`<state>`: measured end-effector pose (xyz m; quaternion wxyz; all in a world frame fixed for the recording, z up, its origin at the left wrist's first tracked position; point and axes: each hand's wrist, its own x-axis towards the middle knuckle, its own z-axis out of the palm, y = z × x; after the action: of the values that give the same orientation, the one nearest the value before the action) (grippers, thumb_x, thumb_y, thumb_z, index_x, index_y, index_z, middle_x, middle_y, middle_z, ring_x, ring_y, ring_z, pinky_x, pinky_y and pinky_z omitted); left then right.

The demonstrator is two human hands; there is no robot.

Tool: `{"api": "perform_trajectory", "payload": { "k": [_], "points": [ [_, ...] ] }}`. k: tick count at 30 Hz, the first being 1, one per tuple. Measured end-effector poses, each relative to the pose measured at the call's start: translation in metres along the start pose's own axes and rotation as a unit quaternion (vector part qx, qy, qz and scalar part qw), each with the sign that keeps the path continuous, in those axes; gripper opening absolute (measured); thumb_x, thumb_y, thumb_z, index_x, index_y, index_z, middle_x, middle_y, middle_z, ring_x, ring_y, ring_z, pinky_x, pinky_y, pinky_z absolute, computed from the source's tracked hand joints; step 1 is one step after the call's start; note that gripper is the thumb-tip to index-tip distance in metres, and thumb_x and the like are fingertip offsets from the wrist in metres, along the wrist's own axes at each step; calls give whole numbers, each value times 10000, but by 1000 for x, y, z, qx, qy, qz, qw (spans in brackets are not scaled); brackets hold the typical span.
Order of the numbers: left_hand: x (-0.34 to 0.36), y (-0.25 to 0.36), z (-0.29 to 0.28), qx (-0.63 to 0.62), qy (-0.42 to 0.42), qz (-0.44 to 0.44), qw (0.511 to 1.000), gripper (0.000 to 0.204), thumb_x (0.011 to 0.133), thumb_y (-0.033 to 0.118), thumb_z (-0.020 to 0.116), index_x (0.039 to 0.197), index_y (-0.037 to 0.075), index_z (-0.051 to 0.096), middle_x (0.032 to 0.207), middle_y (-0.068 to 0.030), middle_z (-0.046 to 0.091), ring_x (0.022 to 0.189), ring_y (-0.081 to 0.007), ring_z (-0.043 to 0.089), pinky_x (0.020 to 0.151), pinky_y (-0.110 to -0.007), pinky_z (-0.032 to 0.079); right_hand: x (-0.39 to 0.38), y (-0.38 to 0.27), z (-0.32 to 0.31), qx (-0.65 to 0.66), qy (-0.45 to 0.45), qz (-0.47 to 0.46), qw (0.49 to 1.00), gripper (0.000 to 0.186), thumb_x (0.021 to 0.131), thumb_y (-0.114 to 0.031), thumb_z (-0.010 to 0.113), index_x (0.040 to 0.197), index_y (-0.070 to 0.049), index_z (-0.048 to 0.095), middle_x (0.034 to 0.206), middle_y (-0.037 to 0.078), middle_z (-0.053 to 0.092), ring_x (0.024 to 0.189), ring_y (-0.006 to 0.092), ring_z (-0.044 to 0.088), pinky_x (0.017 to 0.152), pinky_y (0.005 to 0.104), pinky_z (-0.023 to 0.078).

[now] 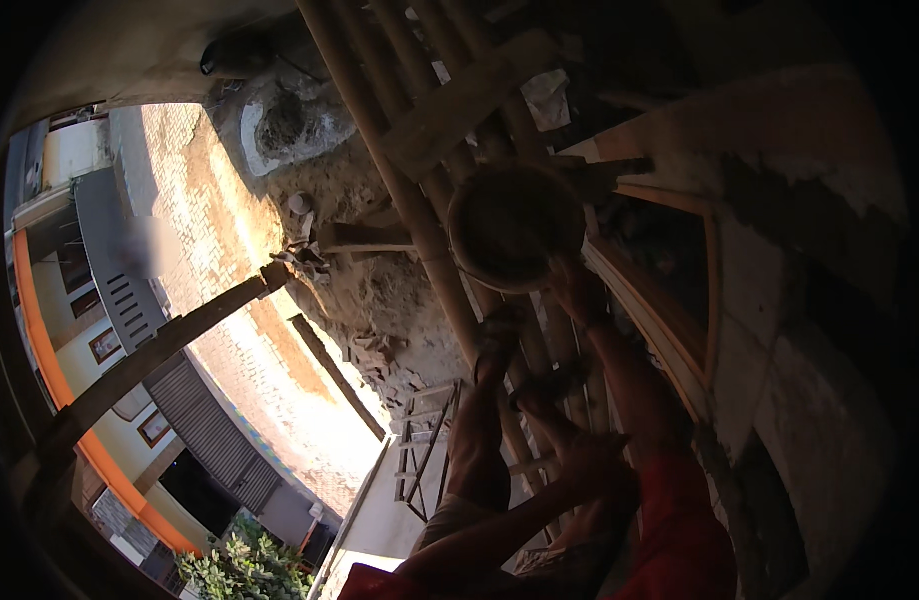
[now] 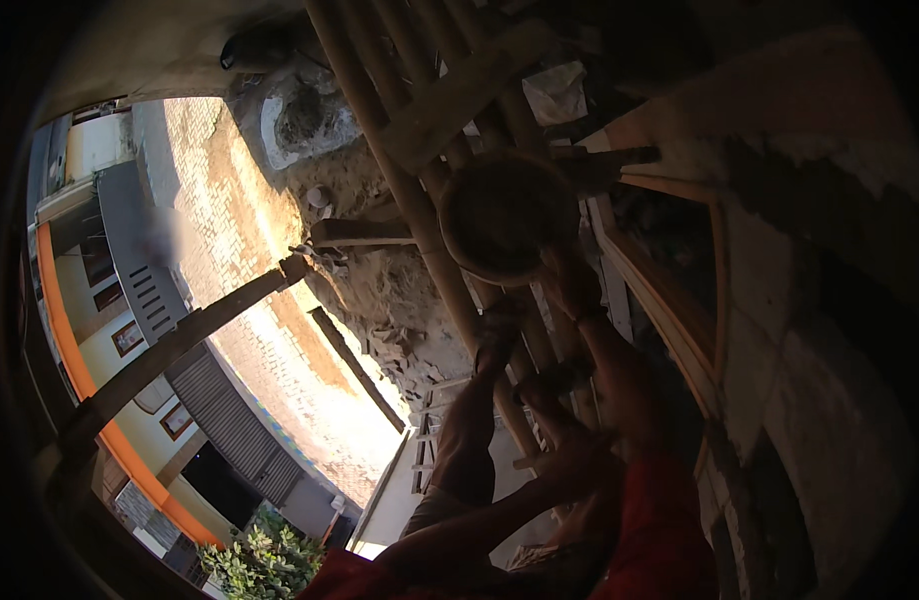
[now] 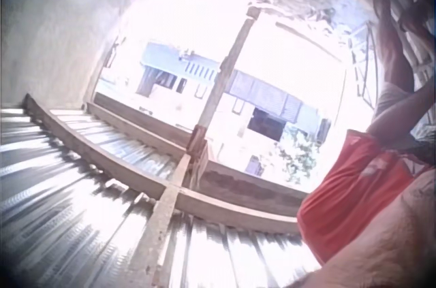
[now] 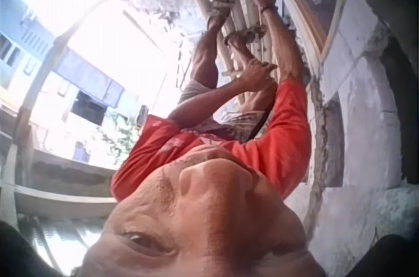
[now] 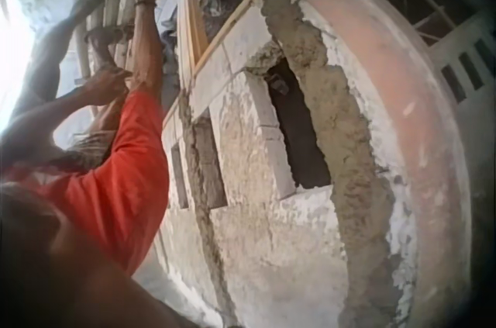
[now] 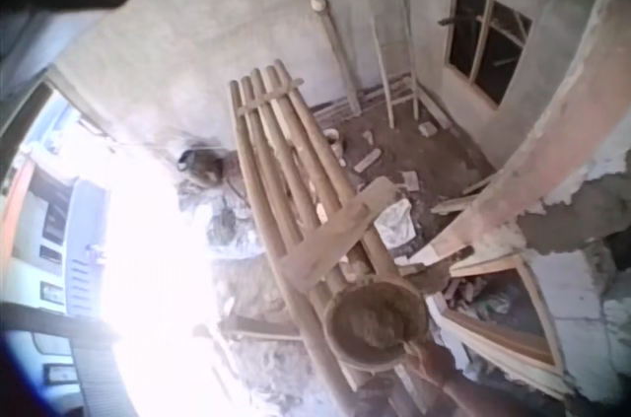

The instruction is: The person applies mortar to a wall using a trowel while standing on a bamboo structure. They scoop mortar from a bucket and spread it over the brick surface, smoothing it into the gaps.

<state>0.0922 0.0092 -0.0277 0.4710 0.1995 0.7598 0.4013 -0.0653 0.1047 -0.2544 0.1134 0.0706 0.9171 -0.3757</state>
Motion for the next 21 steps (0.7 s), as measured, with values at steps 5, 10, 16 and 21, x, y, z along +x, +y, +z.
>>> {"api": "perform_trajectory", "payload": {
  "k": [5,10,16,21],
  "points": [
    [9,5,7,44,-107,63,991,432,836,197,652,1223,8,620,1182,-187,657,996,-344,678,852,-447,532,-19,13,-37,-67,-5,40,997,449,865,-257,723,1272,-134,578,1077,146,650,972,379,639,822,482,542],
    [-6,-33,25,41,-70,25,996,466,875,210,659,1305,45,586,1187,-191,651,1020,-312,671,868,-450,524,-69,-74,-132,9,-22,50,998,461,873,-307,701,1278,-122,583,1065,163,676,936,367,667,790,475,552],
    [-26,-53,23,55,-27,24,998,571,912,234,664,1442,128,483,1053,-185,722,908,-340,709,762,-469,570,-165,-175,-340,27,-40,62,997,384,896,-322,671,1196,-91,609,986,190,685,911,367,683,766,473,547],
    [-50,48,-51,33,-59,98,993,546,912,232,634,1423,103,490,935,-177,720,849,-350,690,745,-449,555,-251,-254,-538,-58,61,66,994,405,877,-235,705,1200,-68,526,865,189,663,839,371,677,712,483,526]
  ]
}}
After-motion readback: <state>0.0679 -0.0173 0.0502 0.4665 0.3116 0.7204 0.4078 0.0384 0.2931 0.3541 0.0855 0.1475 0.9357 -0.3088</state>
